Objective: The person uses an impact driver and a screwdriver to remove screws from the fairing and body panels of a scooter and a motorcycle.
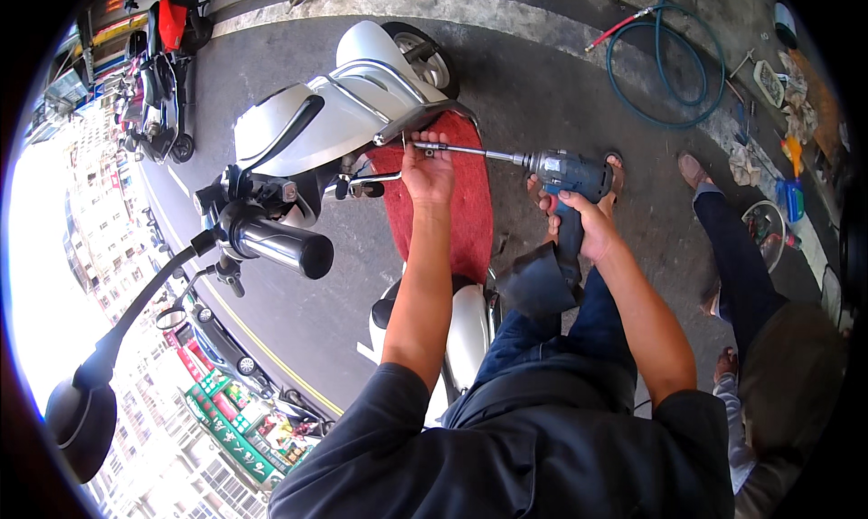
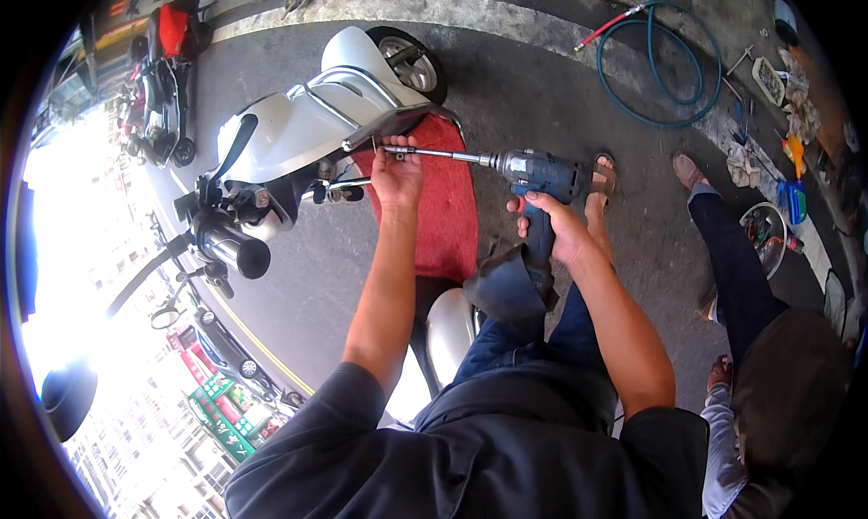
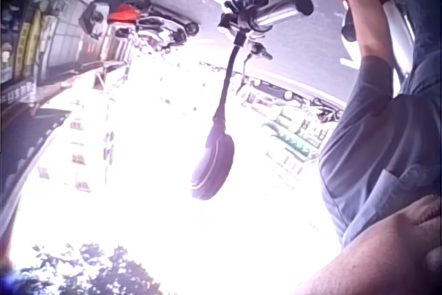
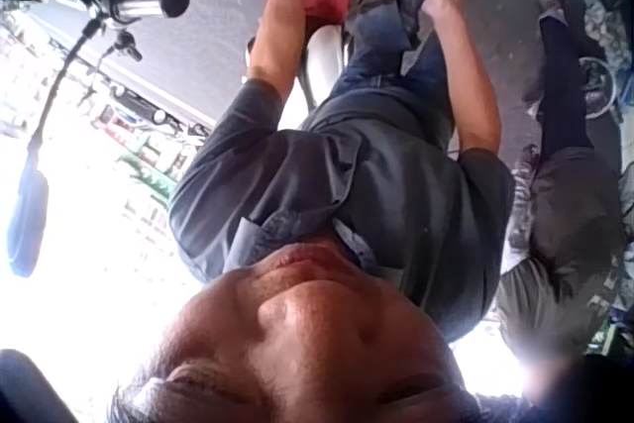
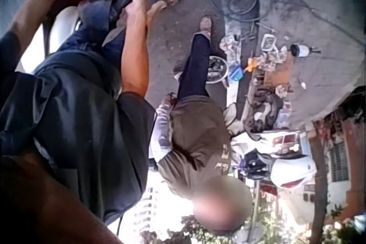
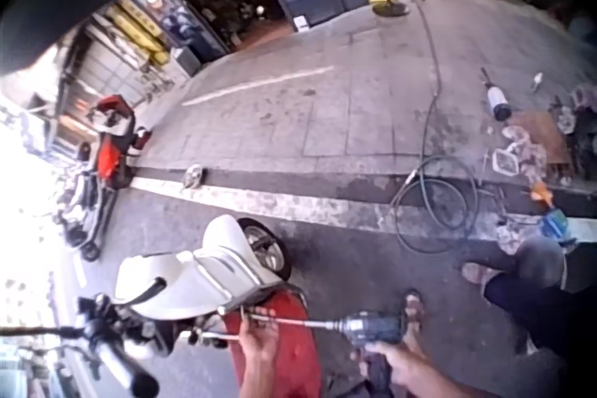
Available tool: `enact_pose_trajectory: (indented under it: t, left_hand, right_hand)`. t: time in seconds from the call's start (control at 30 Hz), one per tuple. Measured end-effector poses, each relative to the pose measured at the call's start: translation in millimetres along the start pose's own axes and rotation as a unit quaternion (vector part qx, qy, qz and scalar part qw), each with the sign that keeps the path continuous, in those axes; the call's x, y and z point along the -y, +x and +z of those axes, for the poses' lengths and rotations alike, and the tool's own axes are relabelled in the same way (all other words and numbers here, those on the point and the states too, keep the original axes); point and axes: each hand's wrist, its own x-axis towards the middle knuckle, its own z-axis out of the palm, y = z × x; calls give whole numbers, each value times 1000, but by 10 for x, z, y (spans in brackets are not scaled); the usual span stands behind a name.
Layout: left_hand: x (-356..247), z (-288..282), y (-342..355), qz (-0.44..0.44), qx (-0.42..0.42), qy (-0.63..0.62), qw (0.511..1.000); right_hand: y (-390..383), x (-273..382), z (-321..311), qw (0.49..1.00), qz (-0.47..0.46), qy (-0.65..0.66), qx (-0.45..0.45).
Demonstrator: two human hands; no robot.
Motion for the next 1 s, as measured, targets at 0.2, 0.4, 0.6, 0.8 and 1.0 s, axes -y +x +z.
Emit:
enact_pose_trajectory:
  t: [0.2,0.4,0.6,0.8,1.0]
  left_hand:
    - [119,-86,-167,0,21,-4,1000]
    - [459,-776,-425,-6,-170,-33,985]
    - [240,-1775,-98,-56,-278,76,956]
    - [-201,-2725,375,-34,-334,208,919]
    - [-461,-2840,478,-11,-387,255,886]
  right_hand:
    - [-29,18,-251,1000,28,-1,-12]
    - [-334,41,-608,997,67,-21,-42]
    - [-325,85,-859,992,95,-80,-37]
    - [-141,227,-1006,986,106,-107,-66]
    - [-181,399,-1029,978,96,-146,-115]
